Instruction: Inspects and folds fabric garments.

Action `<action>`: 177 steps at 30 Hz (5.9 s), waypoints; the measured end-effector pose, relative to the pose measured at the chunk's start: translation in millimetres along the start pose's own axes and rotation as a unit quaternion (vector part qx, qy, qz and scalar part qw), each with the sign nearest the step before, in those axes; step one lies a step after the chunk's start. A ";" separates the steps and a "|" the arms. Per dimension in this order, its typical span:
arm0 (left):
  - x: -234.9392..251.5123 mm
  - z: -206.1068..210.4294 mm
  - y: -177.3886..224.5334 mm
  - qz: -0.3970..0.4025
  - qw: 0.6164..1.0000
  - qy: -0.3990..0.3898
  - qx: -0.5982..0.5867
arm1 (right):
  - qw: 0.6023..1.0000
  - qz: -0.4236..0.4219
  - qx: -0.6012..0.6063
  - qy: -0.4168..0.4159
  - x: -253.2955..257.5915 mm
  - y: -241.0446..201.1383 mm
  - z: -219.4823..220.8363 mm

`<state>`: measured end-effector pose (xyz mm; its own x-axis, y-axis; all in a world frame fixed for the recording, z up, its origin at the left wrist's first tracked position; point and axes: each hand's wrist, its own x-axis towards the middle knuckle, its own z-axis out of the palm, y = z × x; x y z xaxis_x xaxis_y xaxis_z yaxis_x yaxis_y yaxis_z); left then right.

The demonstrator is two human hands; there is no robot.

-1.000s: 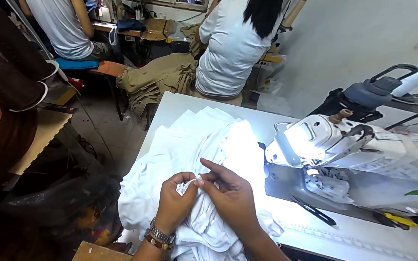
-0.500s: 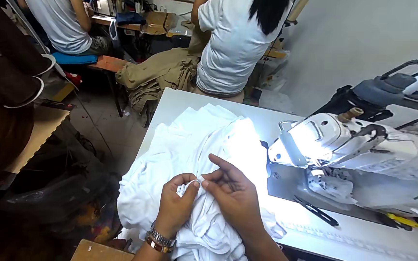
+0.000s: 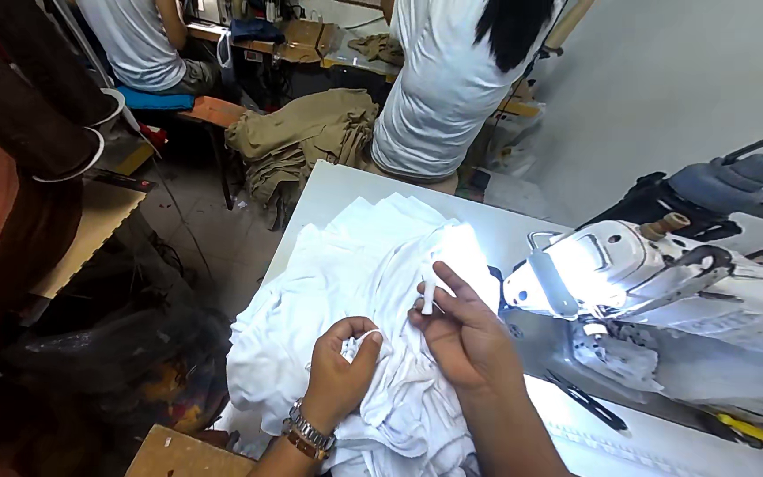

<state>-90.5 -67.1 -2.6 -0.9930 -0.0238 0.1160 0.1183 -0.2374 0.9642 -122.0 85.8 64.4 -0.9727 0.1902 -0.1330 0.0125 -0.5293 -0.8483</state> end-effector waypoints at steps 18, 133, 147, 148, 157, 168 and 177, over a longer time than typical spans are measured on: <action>-31.5 53.3 13.5 0.279 0.853 -0.175 0.405 | 0.439 -0.091 -0.741 -0.500 122.1 66.1 142.3; 16.6 -67.0 13.4 0.241 0.952 0.045 0.181 | 0.776 0.050 -0.375 -0.504 67.7 23.6 46.8; 22.7 -67.8 9.8 -0.006 0.969 0.246 0.033 | 0.714 -0.339 -0.386 -0.476 47.5 21.5 47.9; 23.4 -67.4 10.2 -0.008 0.969 0.246 0.025 | 0.693 -0.351 -0.404 -0.484 45.7 23.8 49.7; 23.0 -66.0 10.2 0.002 0.972 0.233 0.010 | 0.614 -0.374 -0.494 -0.488 44.3 38.4 60.3; 18.0 -79.6 5.4 0.097 0.968 0.202 0.109 | 0.616 -0.330 -0.504 -0.507 26.2 -0.9 55.9; 18.3 -72.1 20.8 0.236 0.963 0.101 0.081 | 0.678 -0.376 -0.558 -0.295 10.1 -8.4 21.1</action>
<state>-106.6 -142.5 2.4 -0.8067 -0.2839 0.5184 0.5403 0.0010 0.8414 -136.8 74.8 80.9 -0.7204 -0.4783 0.5022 -0.6913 0.5527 -0.4654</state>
